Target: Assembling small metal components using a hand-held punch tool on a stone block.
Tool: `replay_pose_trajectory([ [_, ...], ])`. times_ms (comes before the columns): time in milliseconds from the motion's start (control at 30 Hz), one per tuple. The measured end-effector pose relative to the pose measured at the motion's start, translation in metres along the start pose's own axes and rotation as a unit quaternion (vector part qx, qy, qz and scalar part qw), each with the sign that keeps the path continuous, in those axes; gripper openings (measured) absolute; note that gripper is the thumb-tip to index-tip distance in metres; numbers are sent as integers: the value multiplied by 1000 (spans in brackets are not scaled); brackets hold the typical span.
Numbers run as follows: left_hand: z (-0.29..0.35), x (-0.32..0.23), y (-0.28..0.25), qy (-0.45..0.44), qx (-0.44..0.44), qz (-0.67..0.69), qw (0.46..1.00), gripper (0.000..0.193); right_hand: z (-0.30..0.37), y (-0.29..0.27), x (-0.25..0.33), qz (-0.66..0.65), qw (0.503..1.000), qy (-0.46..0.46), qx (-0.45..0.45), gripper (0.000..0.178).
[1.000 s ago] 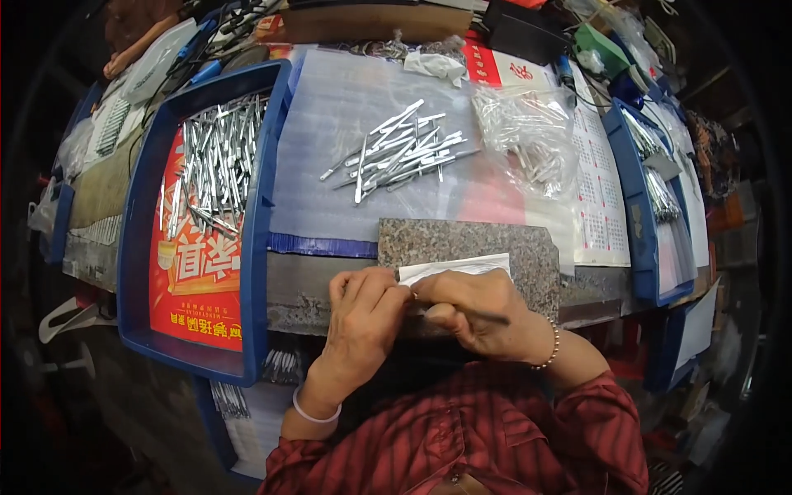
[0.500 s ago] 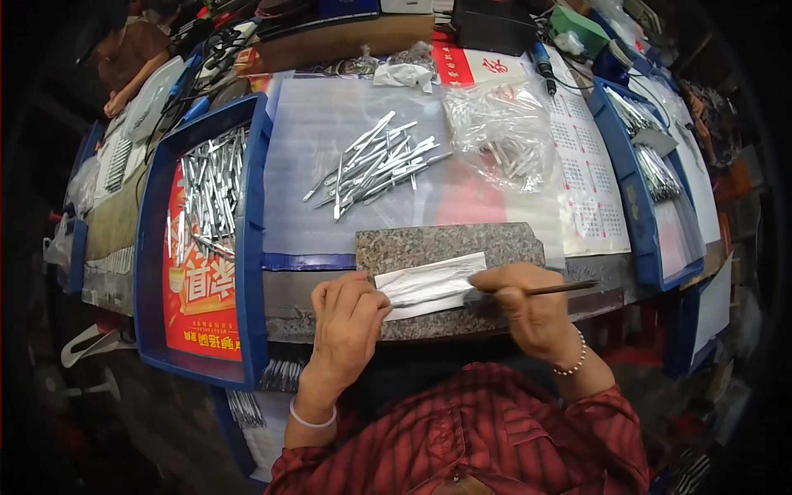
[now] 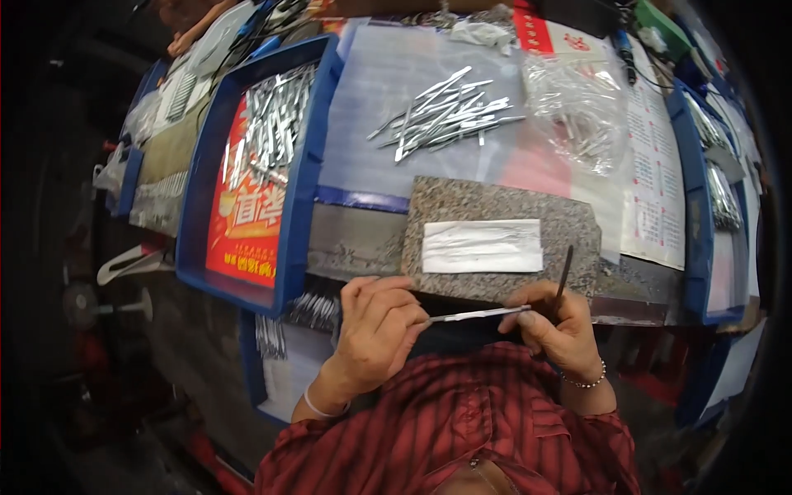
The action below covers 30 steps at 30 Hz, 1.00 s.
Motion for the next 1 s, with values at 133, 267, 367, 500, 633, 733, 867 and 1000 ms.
replay_pose_trajectory([
  [133, 10, -5, 1, -11, 1, 21, 1000, 27, 0, 3, -6, 19, 999, 25, 3, 15],
  [267, 15, -11, -3, -31, -15, 47, 998, 22, 2, 6, -9, 36, 999, 8, -2, 12],
  [367, 21, -10, -3, -41, -15, 63, 997, 21, 6, 8, -11, 44, 998, 34, -7, 12],
  [500, 29, -9, -4, -65, -20, 84, 994, 19, 9, 13, -12, 48, 998, 29, -11, 12],
  [633, 41, -4, -1, -145, 27, 176, 973, 16, 10, 21, -13, 58, 998, 1, 0, 12],
  [733, 53, 4, 5, -220, 60, 242, 943, 16, 9, 29, -14, 75, 997, -3, 8, 12],
  [867, 73, 9, 7, -334, 103, 332, 876, 16, 9, 46, -18, 117, 992, -15, 46, 11],
  [1000, 99, 21, 19, -326, 146, 335, 872, 16, 4, 74, -28, 218, 965, -49, 136, 12],
])
Point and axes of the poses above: each hand's wrist, its own z-axis away from the middle knuckle, its own y-axis out of the palm, x = y × z, the point moved 6 cm from there along -z, towards the middle knuckle, and after that the axes turned 5 degrees about -y, right-handed, at the moved point
